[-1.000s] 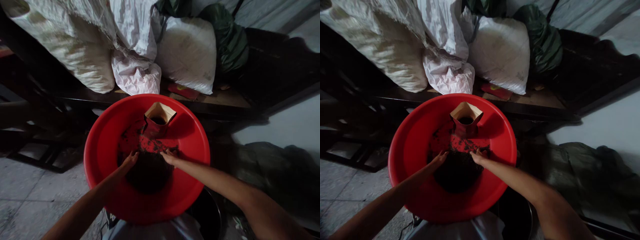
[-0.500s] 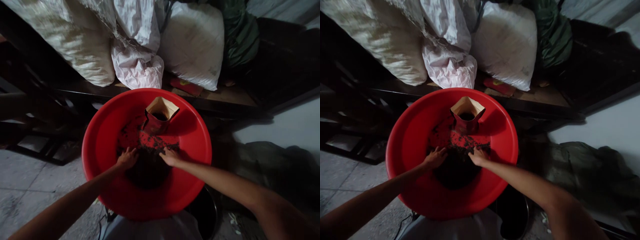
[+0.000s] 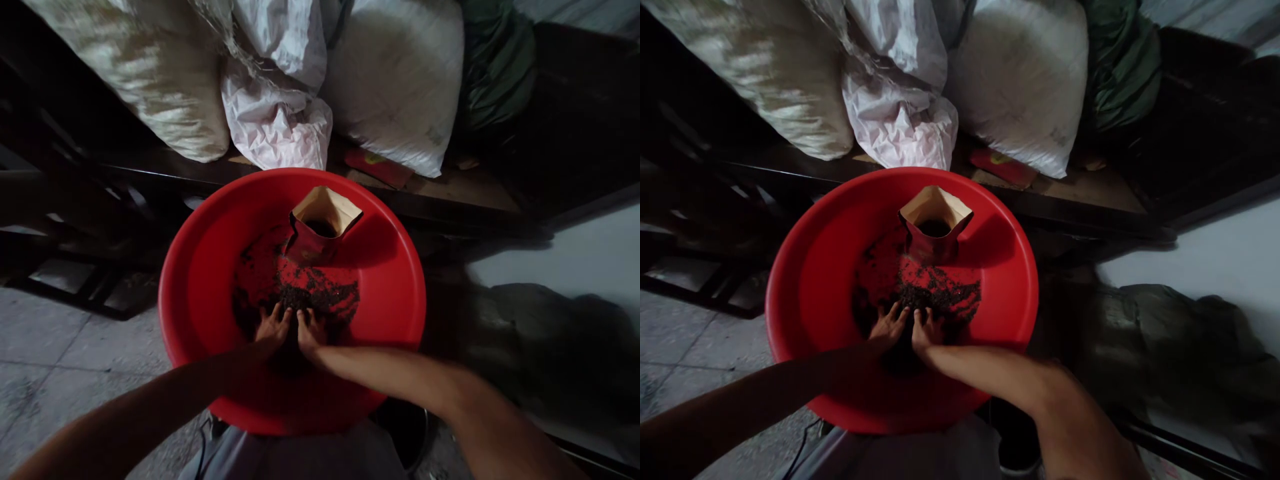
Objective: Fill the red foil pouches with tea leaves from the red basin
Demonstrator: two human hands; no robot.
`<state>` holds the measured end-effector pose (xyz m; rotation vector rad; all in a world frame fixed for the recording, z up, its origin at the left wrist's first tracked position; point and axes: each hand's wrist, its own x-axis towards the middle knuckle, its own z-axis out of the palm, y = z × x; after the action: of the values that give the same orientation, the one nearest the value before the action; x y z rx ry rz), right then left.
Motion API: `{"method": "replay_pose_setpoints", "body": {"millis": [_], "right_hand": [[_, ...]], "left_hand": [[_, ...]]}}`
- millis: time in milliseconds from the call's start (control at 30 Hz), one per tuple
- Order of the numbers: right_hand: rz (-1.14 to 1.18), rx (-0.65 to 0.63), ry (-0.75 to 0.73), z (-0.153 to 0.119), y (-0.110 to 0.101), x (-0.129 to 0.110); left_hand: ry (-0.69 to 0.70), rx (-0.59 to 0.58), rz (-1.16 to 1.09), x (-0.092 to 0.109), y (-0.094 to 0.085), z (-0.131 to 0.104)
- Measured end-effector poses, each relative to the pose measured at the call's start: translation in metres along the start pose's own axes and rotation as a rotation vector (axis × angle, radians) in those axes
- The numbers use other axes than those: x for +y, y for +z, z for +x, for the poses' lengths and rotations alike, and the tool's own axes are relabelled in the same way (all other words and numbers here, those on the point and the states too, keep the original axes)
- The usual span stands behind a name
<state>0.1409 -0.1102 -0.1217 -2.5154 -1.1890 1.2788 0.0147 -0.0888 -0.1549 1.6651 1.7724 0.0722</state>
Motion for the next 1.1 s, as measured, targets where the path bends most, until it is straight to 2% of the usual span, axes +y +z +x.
{"method": "replay_pose_setpoints", "body": {"millis": [100,167,300,400,467,567,667,867,967,1033,1100], "right_hand": [[0.172,0.049,-0.025,0.003,0.014,-0.001],[0.282,0.079,-0.062,0.007,0.017,-0.002],[0.481,0.127,-0.161,0.009,0.013,-0.012],[0.647,0.137,-0.266,0.004,-0.002,-0.025],[0.811,0.130,-0.375,-0.002,-0.019,-0.037],[0.974,0.192,-0.528,-0.017,-0.053,-0.060],[0.995,0.298,-0.643,-0.039,-0.090,-0.082],[0.962,0.416,-0.859,-0.078,-0.156,-0.115],[0.972,0.485,-0.996,-0.072,-0.191,-0.138],[0.991,0.531,-1.073,-0.059,-0.213,-0.156],[1.006,0.510,-1.133,-0.041,-0.231,-0.171]], "left_hand": [[-0.207,0.073,-0.236,0.010,0.004,-0.003],[-0.270,0.112,-0.386,0.014,0.001,-0.003],[-0.274,0.192,-0.618,0.022,-0.015,-0.005],[-0.244,0.296,-0.719,0.032,-0.031,-0.007],[-0.197,0.377,-0.760,0.044,-0.046,-0.010],[-0.008,0.521,-0.772,0.071,-0.077,-0.017],[0.205,0.661,-0.778,0.101,-0.112,-0.028],[0.464,0.818,-0.852,0.158,-0.177,-0.048],[0.611,0.871,-0.889,0.189,-0.204,-0.033],[0.692,0.916,-0.914,0.208,-0.218,-0.011],[0.759,0.962,-0.948,0.222,-0.225,0.015]]}}
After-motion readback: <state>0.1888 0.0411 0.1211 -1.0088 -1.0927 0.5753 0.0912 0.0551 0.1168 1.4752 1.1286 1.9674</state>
